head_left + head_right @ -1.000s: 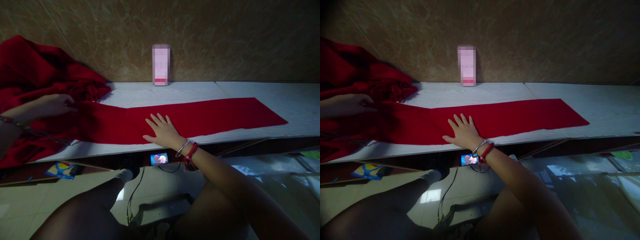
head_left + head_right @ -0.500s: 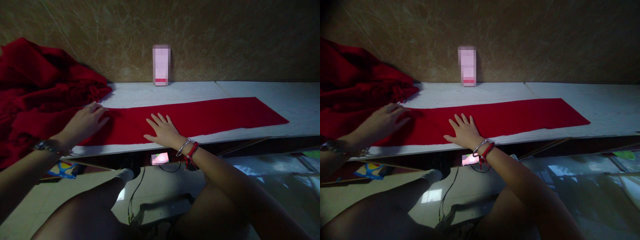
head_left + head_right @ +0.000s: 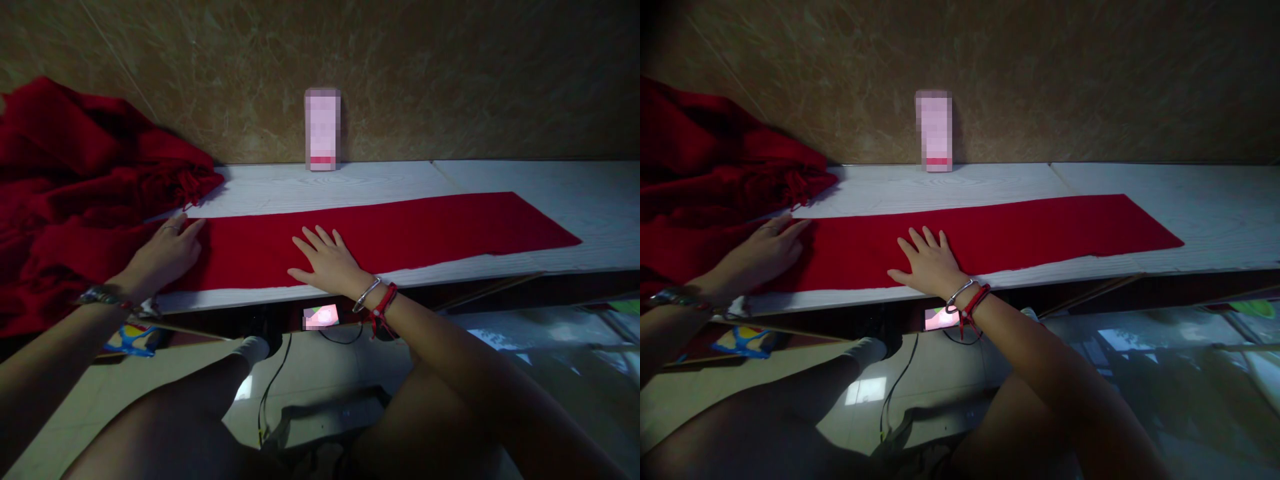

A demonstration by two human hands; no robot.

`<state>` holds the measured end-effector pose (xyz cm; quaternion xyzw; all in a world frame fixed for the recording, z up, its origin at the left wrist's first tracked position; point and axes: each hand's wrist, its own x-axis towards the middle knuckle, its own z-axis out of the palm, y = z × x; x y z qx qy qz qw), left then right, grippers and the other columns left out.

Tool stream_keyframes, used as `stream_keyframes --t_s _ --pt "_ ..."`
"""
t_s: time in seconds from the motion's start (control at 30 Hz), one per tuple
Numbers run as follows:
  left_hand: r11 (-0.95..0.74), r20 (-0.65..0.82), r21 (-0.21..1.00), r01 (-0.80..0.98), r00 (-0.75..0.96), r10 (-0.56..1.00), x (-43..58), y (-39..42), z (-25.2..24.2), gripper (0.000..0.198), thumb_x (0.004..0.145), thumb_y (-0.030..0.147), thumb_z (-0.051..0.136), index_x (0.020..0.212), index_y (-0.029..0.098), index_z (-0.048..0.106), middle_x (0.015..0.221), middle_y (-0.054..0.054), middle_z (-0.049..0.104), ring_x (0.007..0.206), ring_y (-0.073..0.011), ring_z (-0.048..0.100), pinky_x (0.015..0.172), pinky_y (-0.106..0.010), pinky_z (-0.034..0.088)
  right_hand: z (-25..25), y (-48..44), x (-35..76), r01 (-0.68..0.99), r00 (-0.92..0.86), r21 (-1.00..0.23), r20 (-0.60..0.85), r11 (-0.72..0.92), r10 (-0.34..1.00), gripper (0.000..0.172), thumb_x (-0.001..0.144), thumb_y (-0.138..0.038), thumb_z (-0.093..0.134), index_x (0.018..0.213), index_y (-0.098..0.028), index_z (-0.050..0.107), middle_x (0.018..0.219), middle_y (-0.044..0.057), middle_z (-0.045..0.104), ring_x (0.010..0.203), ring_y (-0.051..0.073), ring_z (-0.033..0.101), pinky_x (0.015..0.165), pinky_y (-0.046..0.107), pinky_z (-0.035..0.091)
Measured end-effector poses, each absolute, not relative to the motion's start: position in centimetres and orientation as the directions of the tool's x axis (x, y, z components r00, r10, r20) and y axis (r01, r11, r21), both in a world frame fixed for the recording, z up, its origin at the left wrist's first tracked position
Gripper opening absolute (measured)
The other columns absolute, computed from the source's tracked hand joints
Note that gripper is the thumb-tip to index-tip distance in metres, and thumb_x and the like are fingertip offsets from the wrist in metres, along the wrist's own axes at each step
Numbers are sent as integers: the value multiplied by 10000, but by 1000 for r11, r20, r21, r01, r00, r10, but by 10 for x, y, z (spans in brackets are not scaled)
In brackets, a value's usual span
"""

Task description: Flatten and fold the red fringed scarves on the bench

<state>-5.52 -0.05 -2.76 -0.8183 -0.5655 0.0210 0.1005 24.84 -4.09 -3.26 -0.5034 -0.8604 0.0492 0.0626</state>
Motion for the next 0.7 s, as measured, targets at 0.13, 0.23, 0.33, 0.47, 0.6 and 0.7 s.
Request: stream_keyframes --t_s 0.13,0.23,0.33,0.47,0.6,0.7 --pt "-186 102 -191 964 207 973 -17 -20 -18 494 870 260 232 1256 65 472 1243 -202 457 1080 -306 529 892 -413 466 -33 -41 248 860 -485 -148 61 488 873 703 870 -615 356 1434 -195 345 1524 95 277 1395 317 201 1110 537 164" --pt "-152 44 -175 973 162 986 -10 -19 -18 470 875 299 236 1182 76 512 1135 -193 511 1042 -298 538 860 -409 476 -33 -41 248 859 -487 -147 61 490 871 703 871 -615 357 1434 -195 343 1524 98 275 1396 317 200 1108 537 169" --pt "-43 13 -207 977 46 999 -14 -12 -13 470 880 343 259 1212 94 478 1162 -205 509 1099 -332 512 855 -437 467 -33 -41 248 862 -483 -140 61 487 873 700 873 -614 356 1436 -199 340 1522 101 278 1393 316 210 1106 535 180" --pt "143 -67 -241 960 -164 984 -5 -14 1 524 904 398 213 1268 101 445 1250 -227 482 1118 -418 496 829 -498 450 -34 -40 248 863 -483 -130 71 489 872 700 870 -623 350 1434 -207 345 1520 92 288 1391 315 217 1105 531 189" --pt "187 -24 -287 939 -203 979 13 -24 7 491 903 352 240 1190 61 512 1205 -240 513 1114 -409 500 860 -493 428 -35 -40 249 859 -489 -128 74 495 869 700 872 -621 347 1434 -204 347 1520 92 286 1389 321 220 1105 535 188" --pt "114 -33 -273 955 -128 991 18 -29 6 452 897 314 255 1160 62 522 1174 -232 522 1081 -374 532 829 -445 459 -34 -41 249 858 -493 -129 70 498 867 700 877 -610 350 1437 -191 340 1521 101 280 1390 330 211 1104 544 178"
